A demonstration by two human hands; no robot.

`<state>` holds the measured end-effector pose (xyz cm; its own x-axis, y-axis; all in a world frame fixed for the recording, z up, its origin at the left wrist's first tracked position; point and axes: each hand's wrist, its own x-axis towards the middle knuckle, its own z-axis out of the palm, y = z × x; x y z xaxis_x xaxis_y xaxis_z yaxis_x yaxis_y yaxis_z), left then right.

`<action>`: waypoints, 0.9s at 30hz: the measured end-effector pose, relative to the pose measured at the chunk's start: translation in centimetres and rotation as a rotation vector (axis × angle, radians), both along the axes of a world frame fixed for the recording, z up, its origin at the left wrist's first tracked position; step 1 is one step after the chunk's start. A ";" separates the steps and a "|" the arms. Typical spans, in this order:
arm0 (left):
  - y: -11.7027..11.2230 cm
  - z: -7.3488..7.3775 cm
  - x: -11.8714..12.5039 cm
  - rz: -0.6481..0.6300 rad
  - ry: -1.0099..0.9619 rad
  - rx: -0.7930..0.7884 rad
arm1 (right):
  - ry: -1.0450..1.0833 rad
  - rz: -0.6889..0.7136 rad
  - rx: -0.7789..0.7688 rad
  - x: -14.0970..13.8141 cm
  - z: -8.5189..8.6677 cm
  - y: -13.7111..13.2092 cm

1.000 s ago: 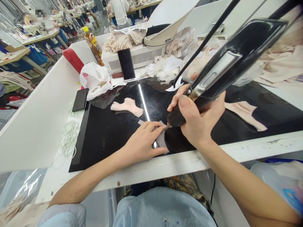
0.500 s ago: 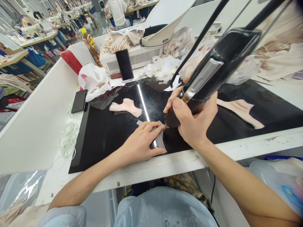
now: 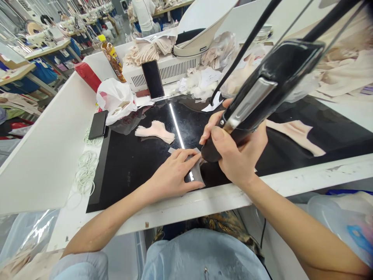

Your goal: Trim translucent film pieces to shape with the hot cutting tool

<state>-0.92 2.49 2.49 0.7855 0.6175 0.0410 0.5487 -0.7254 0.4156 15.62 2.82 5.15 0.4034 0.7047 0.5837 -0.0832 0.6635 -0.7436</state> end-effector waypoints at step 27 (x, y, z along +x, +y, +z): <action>0.2 -0.4 -0.2 -0.016 -0.015 0.000 | -0.060 0.113 -0.034 0.7 -0.1 -3.2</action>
